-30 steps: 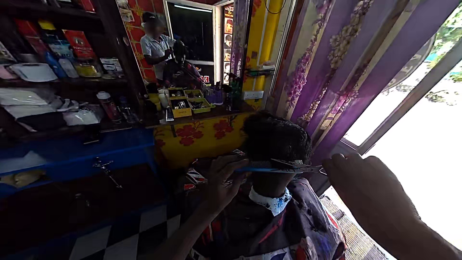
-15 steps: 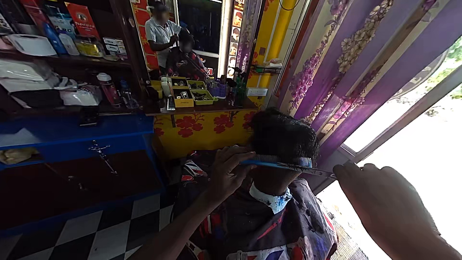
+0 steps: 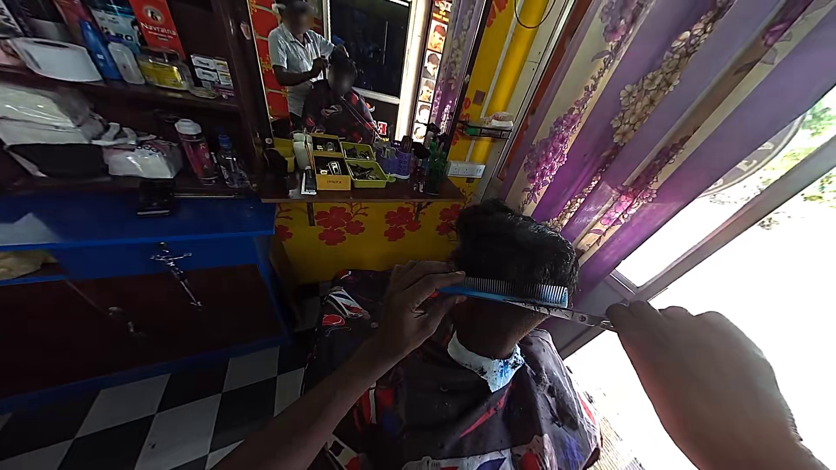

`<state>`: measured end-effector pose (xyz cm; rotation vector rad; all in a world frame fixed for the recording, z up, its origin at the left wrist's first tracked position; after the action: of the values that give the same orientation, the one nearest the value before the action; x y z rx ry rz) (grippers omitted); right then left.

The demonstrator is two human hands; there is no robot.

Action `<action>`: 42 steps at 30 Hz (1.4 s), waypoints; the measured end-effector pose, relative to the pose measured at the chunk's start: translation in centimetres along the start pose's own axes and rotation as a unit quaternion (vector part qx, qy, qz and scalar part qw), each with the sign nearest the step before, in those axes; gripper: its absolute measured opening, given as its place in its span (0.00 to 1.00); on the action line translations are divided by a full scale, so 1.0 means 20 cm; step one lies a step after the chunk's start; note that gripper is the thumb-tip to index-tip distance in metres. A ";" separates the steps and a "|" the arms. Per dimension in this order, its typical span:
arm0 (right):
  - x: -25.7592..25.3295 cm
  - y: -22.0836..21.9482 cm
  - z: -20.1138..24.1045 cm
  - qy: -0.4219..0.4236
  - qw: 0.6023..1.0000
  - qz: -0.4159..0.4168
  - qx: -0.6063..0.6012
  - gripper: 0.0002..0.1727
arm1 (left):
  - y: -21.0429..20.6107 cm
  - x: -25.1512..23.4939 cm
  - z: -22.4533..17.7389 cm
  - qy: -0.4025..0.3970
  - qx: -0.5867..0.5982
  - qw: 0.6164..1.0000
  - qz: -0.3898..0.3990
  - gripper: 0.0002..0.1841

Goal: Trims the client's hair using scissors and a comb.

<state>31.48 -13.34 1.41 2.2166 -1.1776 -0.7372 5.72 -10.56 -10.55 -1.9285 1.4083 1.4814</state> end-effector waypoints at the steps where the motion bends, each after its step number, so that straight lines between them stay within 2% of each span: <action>1: -0.01 0.00 0.00 -0.009 1.000 0.002 0.004 0.13 | 0.00 0.00 0.00 -0.003 -0.003 1.000 0.000 0.15; 3: -0.02 -0.01 0.00 -0.014 1.000 0.007 0.013 0.18 | 0.00 -0.01 -0.01 -0.006 -0.005 1.000 0.000 0.15; 6: -0.01 0.01 0.02 -0.001 1.000 -0.014 0.001 0.11 | 0.00 -0.02 -0.01 -0.007 -0.001 1.000 -0.004 0.15; 11: 0.01 0.01 0.00 -0.014 1.000 -0.017 0.005 0.12 | 0.01 -0.03 -0.01 -0.009 0.000 1.000 -0.002 0.14; 14: 0.00 -0.02 0.01 -0.014 1.000 0.000 0.014 0.17 | 0.01 -0.04 -0.01 -0.012 -0.004 1.000 -0.002 0.14; 18: 0.02 -0.02 0.01 -0.005 0.998 -0.042 -0.044 0.12 | 0.01 -0.03 -0.02 -0.008 0.001 1.000 -0.007 0.15; 20: 0.05 -0.01 -0.03 -0.026 0.992 -0.081 -0.090 0.14 | 0.01 0.00 -0.03 -0.028 0.009 0.999 0.021 0.15; 22: 0.07 -0.02 -0.09 -0.060 0.986 -0.106 -0.114 0.16 | 0.00 0.02 -0.04 -0.055 0.007 0.995 0.085 0.13; 25: 0.09 -0.04 -0.16 -0.072 0.982 -0.125 -0.123 0.18 | 0.00 0.02 0.01 -0.027 -0.023 0.985 0.166 0.13; 28: 0.10 -0.04 -0.17 -0.061 0.981 -0.129 -0.133 0.17 | 0.01 -0.02 0.07 0.024 0.023 0.987 0.157 0.15; 32: 0.09 -0.02 -0.09 -0.062 0.992 -0.074 -0.086 0.17 | 0.02 -0.09 0.07 0.016 0.025 0.993 0.115 0.15; 35: 0.06 -0.05 -0.01 -0.058 0.998 -0.010 -0.037 0.26 | 0.03 -0.11 0.04 -0.004 0.004 0.996 0.089 0.15; 36: 0.05 -0.05 0.01 -0.053 0.998 -0.003 -0.035 0.25 | 0.03 -0.12 0.04 -0.009 0.003 0.997 0.083 0.15; 40: 0.04 -0.05 0.05 -0.036 0.998 -0.013 -0.045 0.12 | 0.03 -0.13 0.03 -0.018 0.004 0.997 0.071 0.15; 42: 0.06 -0.04 0.05 -0.033 0.998 -0.028 -0.053 0.10 | 0.03 -0.13 0.02 -0.020 0.001 0.998 0.066 0.14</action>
<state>31.78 -14.24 -0.06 2.1601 -1.0863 -0.8808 4.96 -9.26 -8.34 -1.8252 1.5461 1.5664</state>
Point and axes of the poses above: each hand's wrist, its own x-axis away from the middle knuckle, its own y-axis out of the back of the hand, z = x × y, the point moved 6 cm from there along -x, towards the middle knuckle, and after that the axes turned 9 degrees about z, right-handed, at the moved point
